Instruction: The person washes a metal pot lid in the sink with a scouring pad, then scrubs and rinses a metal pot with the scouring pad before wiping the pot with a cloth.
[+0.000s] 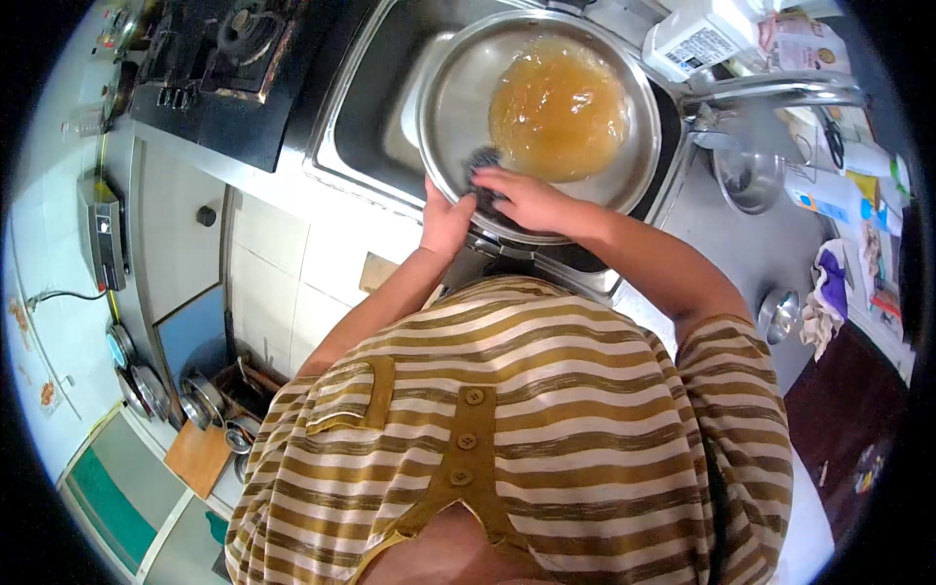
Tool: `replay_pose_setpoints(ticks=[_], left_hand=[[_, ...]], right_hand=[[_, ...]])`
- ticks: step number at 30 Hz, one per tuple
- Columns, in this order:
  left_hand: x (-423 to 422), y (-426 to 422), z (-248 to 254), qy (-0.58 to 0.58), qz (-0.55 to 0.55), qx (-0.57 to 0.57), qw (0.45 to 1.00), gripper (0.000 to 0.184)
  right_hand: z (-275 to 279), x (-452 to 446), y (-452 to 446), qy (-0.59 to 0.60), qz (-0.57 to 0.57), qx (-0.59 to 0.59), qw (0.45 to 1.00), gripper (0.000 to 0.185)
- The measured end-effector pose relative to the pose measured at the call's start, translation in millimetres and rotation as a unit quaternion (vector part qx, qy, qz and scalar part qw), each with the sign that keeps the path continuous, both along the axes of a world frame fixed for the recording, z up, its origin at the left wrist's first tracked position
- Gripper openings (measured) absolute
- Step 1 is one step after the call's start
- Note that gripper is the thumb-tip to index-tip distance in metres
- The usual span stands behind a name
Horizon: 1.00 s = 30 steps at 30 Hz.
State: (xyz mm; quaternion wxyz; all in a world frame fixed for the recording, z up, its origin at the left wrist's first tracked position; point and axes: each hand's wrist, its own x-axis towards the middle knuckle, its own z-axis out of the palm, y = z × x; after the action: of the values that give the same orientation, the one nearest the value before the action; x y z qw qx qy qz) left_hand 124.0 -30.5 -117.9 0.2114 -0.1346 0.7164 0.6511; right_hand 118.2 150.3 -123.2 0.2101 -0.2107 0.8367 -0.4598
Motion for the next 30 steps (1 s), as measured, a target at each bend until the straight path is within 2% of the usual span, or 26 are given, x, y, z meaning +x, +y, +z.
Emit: replay_pose_setpoints(ticks=[3,4,6,7,9,10,11,12,13,14,16,18,21,23,24,25,26,27,29,30], left_hand=[[-1.1,2.1,3.4,-0.002,0.007,-0.03,1.0,0.066],[-1.9,2.2,2.0,0.004,0.003,-0.026,1.0,0.066],[-2.0,2.1,3.3,0.039,0.006,-0.054,0.998,0.068],[-2.9,2.7,7.1,0.024,0.004,-0.033,0.999,0.07],[-5.2,2.5,13.1,0.01,0.004,-0.028,1.0,0.069],[-5.5,3.0,15.6,-0.011,0.008,-0.022,1.0,0.069],[-6.7,4.6,23.0,-0.068,0.0,-0.013,0.998,0.059],[-7.5,6.3,27.8,-0.062,0.002,-0.016,0.998,0.059],[-7.6,7.0,32.0,-0.071,0.001,-0.007,0.997,0.058],[-7.2,5.3,33.7,-0.083,0.0,0.0,0.997,0.057],[-6.9,5.0,34.6,-0.074,-0.009,-0.016,0.997,0.059],[-6.3,6.4,29.4,-0.054,-0.002,-0.009,0.999,0.059],[-4.9,5.1,27.3,-0.058,0.007,-0.007,0.998,0.062],[-8.8,2.5,16.0,-0.049,-0.003,-0.022,0.999,0.064],[-10.3,-0.3,1.5,-0.003,-0.006,-0.036,0.999,0.066],[-12.1,-4.7,-12.4,0.004,-0.016,-0.047,0.999,0.067],[-11.0,-6.1,-14.9,0.009,-0.025,-0.056,0.998,0.068],[-10.4,-4.7,-9.1,0.008,-0.03,-0.033,0.999,0.068],[-7.1,1.0,15.0,-0.035,-0.014,-0.015,0.999,0.07],[-7.2,3.9,23.7,-0.078,0.002,0.0,0.997,0.072]], right_hand=[[13.7,20.5,48.0,-0.018,0.039,0.127,0.991,0.043],[19.7,21.1,61.3,-0.012,0.034,0.131,0.991,0.043],[46.3,16.8,81.5,-0.048,0.094,0.353,0.93,0.039],[46.8,13.3,89.7,-0.044,0.089,0.355,0.93,0.039],[39.4,0.0,101.9,0.045,0.021,0.515,0.856,0.032],[35.6,-3.9,106.8,0.049,0.018,0.514,0.856,0.032],[40.8,-8.5,106.4,0.083,0.002,0.554,0.829,0.031],[45.1,-10.2,104.6,0.117,-0.014,0.59,0.799,0.031],[48.1,-9.2,101.1,0.048,-0.001,0.574,0.817,0.03],[46.1,-3.8,94.7,0.05,-0.001,0.57,0.82,0.03],[36.2,5.9,85.6,0.053,0.076,0.402,0.911,0.029],[14.8,10.0,67.0,0.055,0.057,0.253,0.964,0.033],[3.6,2.1,25.5,0.047,0.031,0.18,0.982,0.037],[3.9,-7.2,-0.7,-0.058,-0.076,0.069,0.993,0.034],[-3.0,-15.3,-13.2,-0.057,-0.08,0.067,0.993,0.034],[-9.5,-25.8,-26.2,-0.138,-0.159,-0.069,0.975,0.033],[-14.2,-36.1,-38.5,-0.216,-0.232,-0.202,0.926,0.032],[-11.7,-46.6,-52.4,-0.216,-0.234,-0.202,0.926,0.032],[-7.1,-73.9,-79.5,-0.288,-0.344,-0.369,0.814,0.028],[0.9,-90.3,-85.2,-0.289,-0.345,-0.366,0.815,0.028]])
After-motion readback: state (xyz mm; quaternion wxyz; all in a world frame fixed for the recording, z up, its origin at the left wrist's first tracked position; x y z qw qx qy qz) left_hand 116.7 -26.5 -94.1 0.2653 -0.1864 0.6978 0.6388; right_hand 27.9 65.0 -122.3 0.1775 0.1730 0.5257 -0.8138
